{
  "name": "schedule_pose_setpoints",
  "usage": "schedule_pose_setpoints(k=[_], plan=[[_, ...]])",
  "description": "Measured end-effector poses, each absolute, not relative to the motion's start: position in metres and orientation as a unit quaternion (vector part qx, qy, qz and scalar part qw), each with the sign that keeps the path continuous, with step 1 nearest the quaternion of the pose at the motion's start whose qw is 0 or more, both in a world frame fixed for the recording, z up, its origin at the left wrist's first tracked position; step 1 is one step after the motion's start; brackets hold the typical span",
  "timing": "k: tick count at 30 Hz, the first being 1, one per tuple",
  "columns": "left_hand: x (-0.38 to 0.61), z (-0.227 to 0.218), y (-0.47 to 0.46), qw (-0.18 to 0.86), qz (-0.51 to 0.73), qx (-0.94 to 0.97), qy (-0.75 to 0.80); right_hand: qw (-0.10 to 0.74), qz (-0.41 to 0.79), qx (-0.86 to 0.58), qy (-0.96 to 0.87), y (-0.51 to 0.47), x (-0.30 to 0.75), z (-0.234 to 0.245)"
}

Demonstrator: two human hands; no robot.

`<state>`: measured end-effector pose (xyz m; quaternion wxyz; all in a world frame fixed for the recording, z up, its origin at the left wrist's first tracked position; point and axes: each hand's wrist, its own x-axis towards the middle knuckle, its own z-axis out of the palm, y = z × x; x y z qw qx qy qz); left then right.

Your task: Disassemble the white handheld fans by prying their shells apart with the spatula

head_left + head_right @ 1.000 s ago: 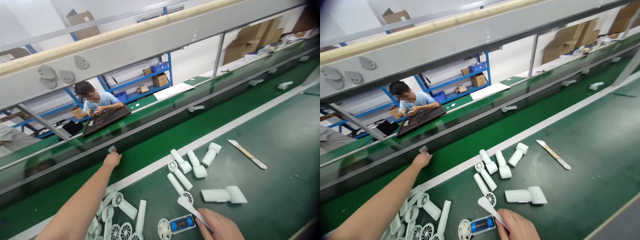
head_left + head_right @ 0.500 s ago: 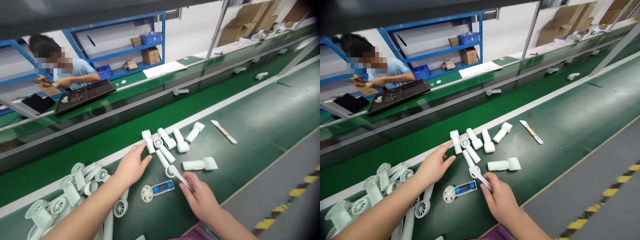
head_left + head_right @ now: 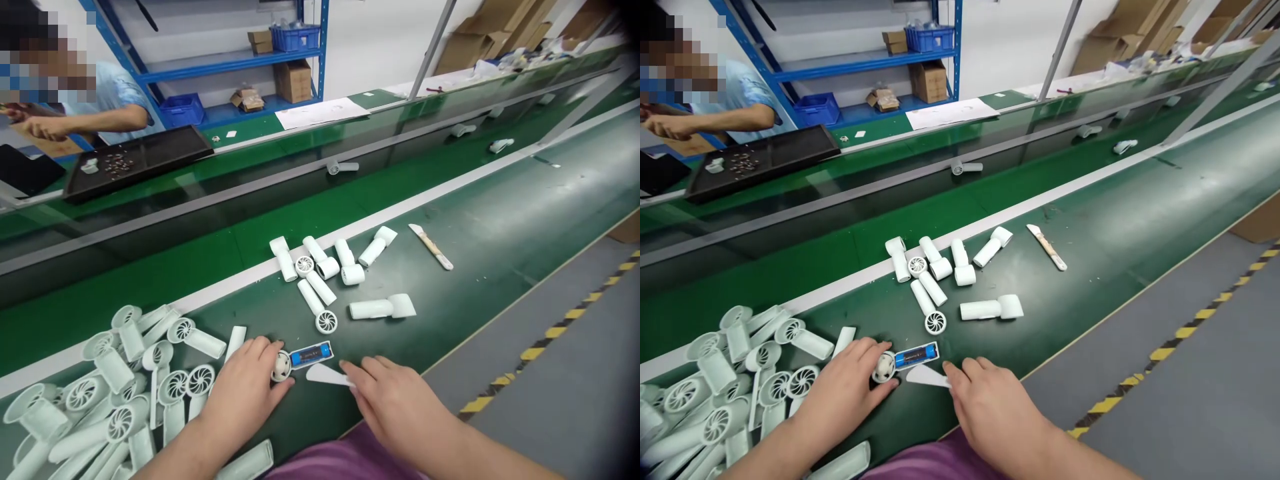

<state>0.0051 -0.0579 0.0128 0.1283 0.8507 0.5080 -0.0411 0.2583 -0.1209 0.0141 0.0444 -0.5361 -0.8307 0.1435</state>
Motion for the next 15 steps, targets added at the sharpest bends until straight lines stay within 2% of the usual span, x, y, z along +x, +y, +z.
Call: schedule_pose_setpoints(k=[7,15], plan=[[0.014,0.01,-0.072,0.059,-0.096,0.859,0.5,-0.024,0.15,-0.611,-0.777,-0.112,0.232,0.03],[0.017,-0.004,-0.076,0.032,-0.062,0.865,0.497,-0.095,0.132,-0.606,-0.778,-0.101,0.22,0.064]])
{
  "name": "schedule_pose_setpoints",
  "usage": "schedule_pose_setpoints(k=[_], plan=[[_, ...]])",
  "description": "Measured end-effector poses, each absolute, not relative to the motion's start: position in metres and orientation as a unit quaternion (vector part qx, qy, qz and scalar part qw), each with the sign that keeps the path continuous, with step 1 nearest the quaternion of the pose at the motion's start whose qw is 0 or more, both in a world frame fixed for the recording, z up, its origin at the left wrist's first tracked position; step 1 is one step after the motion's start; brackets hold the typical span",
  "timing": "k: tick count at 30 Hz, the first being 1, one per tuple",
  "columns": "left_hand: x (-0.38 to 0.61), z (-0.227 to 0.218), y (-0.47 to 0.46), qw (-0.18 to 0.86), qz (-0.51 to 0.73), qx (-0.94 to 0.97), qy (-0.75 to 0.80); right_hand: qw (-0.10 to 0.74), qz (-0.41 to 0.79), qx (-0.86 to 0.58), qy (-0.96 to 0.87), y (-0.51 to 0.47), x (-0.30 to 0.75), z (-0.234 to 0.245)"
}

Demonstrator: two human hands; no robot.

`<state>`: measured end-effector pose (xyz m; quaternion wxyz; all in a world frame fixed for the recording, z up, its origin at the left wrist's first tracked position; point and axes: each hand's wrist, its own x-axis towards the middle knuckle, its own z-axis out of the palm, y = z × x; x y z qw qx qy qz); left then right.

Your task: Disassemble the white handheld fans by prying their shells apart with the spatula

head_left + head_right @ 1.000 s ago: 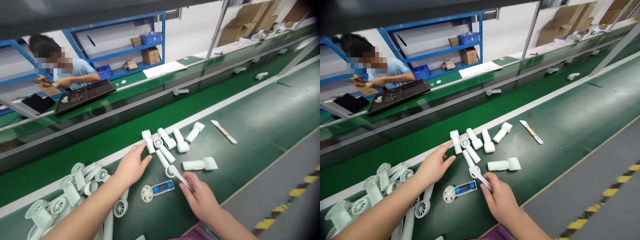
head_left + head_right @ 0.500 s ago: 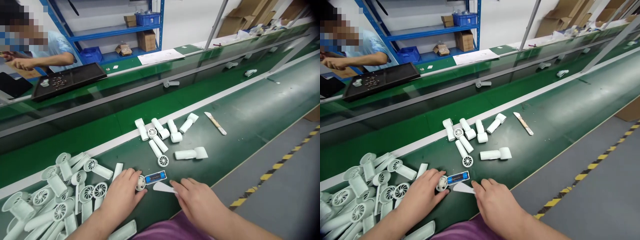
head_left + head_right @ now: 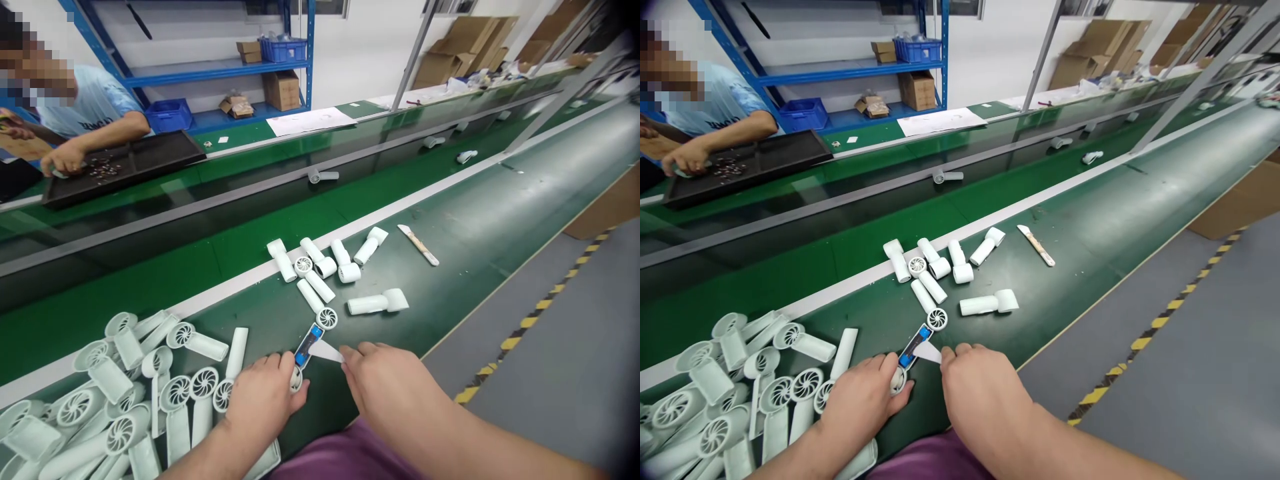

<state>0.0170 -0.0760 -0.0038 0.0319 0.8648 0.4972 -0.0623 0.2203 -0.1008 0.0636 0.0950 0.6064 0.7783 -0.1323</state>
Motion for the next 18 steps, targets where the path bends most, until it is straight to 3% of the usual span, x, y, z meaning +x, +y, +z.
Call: schedule_pose_setpoints(k=[11,18], plan=[[0.015,-0.008,-0.076,0.054,-0.048,0.874,0.481,0.174,-0.118,0.601,0.771,-0.101,0.189,0.066],[0.014,-0.007,-0.076,0.085,-0.062,0.871,0.48,0.12,-0.176,0.605,0.767,-0.073,0.158,0.078]])
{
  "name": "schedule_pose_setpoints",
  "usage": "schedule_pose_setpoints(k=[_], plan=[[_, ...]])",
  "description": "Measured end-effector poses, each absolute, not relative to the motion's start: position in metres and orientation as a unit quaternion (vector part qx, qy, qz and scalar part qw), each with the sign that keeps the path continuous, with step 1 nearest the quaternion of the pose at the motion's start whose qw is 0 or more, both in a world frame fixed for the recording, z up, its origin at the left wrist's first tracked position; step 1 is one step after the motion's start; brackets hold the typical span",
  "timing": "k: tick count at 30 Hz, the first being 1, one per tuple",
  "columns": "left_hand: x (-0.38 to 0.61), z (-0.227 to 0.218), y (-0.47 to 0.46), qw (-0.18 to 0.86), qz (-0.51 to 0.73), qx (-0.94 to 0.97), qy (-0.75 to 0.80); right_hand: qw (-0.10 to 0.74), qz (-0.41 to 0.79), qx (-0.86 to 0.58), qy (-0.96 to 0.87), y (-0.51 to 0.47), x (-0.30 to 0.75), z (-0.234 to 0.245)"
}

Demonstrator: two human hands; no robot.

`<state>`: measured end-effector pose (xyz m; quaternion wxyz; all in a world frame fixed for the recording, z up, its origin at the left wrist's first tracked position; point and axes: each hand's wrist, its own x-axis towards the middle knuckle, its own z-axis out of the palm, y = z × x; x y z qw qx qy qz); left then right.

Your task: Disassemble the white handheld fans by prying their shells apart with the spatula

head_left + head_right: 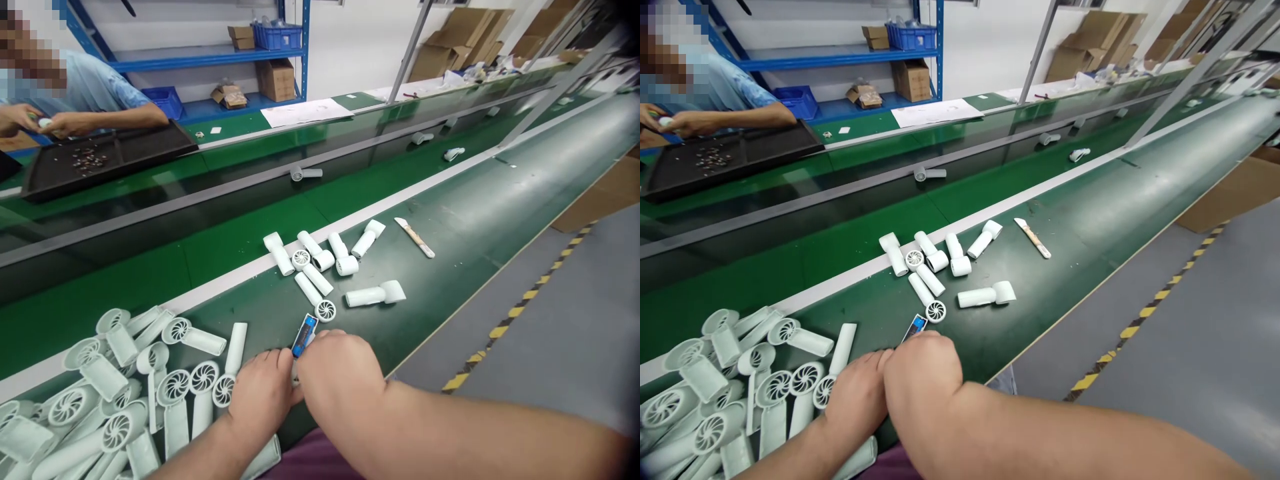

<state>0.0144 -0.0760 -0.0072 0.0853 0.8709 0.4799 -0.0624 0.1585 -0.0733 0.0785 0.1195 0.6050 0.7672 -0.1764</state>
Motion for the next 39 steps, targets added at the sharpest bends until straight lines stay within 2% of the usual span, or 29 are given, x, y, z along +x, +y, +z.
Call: schedule_pose_setpoints(k=[4,7,11,21,25,31,34,37,39], plan=[[0.013,-0.01,-0.078,0.036,-0.025,0.875,0.481,0.138,-0.21,0.605,0.756,-0.076,0.195,0.061],[0.013,-0.013,-0.079,0.014,-0.009,0.878,0.478,0.027,-0.231,0.643,0.73,-0.098,0.215,0.033],[0.013,-0.015,-0.079,0.006,-0.013,0.878,0.478,-0.108,-0.318,0.661,0.671,-0.116,0.217,0.008],[0.012,-0.016,-0.078,-0.04,-0.027,0.871,0.489,-0.23,-0.523,0.645,0.507,-0.106,0.208,0.004],[0.01,-0.014,-0.075,-0.003,-0.009,0.855,0.518,-0.278,-0.615,0.605,0.423,-0.099,0.207,0.0],[0.006,-0.015,-0.075,0.138,0.064,0.834,0.53,-0.28,-0.708,0.563,0.323,-0.085,0.194,0.013],[0.005,-0.01,-0.076,0.199,0.098,0.801,0.557,-0.315,-0.703,0.555,0.314,-0.084,0.202,0.026],[-0.001,0.007,-0.069,0.232,0.126,0.76,0.593,-0.356,-0.623,0.574,0.393,-0.092,0.223,0.026],[-0.015,0.024,-0.055,0.221,0.165,0.744,0.609,-0.348,-0.555,0.588,0.475,-0.1,0.236,0.016]])
